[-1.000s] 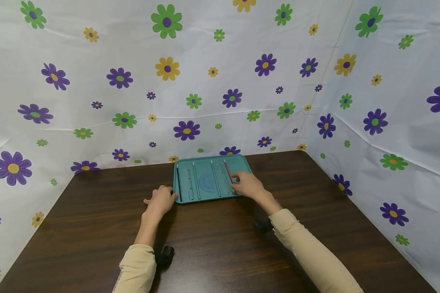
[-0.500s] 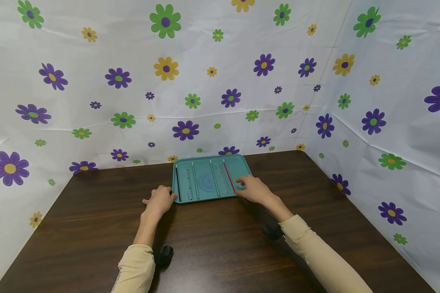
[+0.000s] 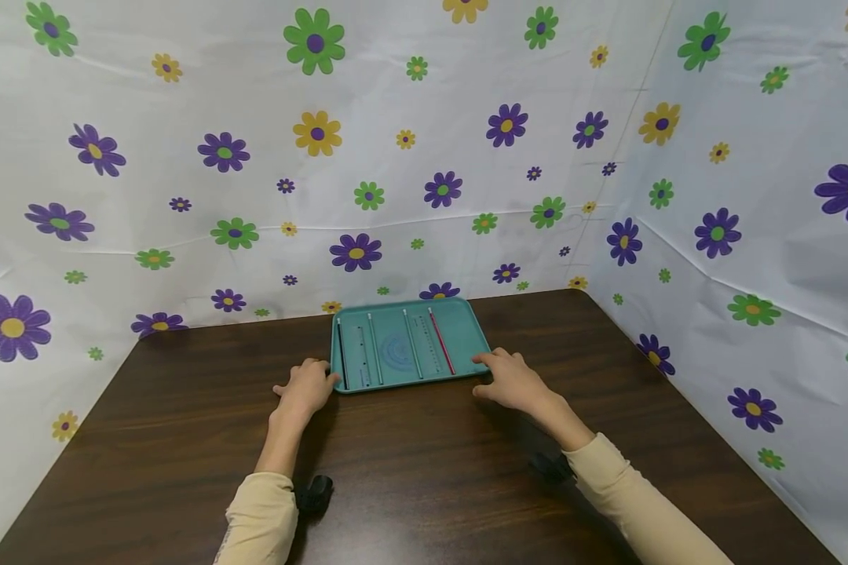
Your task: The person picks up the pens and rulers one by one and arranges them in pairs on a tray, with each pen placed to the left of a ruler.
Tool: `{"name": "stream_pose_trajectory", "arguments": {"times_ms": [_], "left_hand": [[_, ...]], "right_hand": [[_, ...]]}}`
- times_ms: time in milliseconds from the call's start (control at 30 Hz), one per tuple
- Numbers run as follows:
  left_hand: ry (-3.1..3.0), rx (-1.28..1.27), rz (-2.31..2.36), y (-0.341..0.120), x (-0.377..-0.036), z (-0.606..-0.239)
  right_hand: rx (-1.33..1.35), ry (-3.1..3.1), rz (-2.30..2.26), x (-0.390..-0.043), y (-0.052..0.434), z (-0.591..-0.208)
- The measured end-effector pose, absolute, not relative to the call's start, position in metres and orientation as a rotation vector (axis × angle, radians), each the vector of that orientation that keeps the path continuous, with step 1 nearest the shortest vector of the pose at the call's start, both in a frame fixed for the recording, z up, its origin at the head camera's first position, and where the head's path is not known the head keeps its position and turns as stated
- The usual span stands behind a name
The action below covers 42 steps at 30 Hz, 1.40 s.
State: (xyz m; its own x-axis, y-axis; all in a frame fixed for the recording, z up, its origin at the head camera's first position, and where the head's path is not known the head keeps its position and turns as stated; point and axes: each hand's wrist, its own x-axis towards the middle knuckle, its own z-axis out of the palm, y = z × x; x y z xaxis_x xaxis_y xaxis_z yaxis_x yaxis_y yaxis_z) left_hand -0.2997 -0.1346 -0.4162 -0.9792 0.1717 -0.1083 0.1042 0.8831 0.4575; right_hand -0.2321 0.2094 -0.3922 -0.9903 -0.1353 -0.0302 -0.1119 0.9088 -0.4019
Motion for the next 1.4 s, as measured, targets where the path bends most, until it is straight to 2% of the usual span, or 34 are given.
{"name": "stream_pose_trajectory", "arguments": {"times_ms": [700, 1400], "left_hand": [[2.908, 0.206, 0.693, -0.135, -0.298, -0.412], [2.910, 0.207, 0.685, -0.133, -0.298, -0.417]], "right_hand": [[-0.122, 2.986, -0.609, -0.200, 0.240, -0.403], [-0.085, 2.900, -0.599, -0.197, 0.265, -0.400]]}}
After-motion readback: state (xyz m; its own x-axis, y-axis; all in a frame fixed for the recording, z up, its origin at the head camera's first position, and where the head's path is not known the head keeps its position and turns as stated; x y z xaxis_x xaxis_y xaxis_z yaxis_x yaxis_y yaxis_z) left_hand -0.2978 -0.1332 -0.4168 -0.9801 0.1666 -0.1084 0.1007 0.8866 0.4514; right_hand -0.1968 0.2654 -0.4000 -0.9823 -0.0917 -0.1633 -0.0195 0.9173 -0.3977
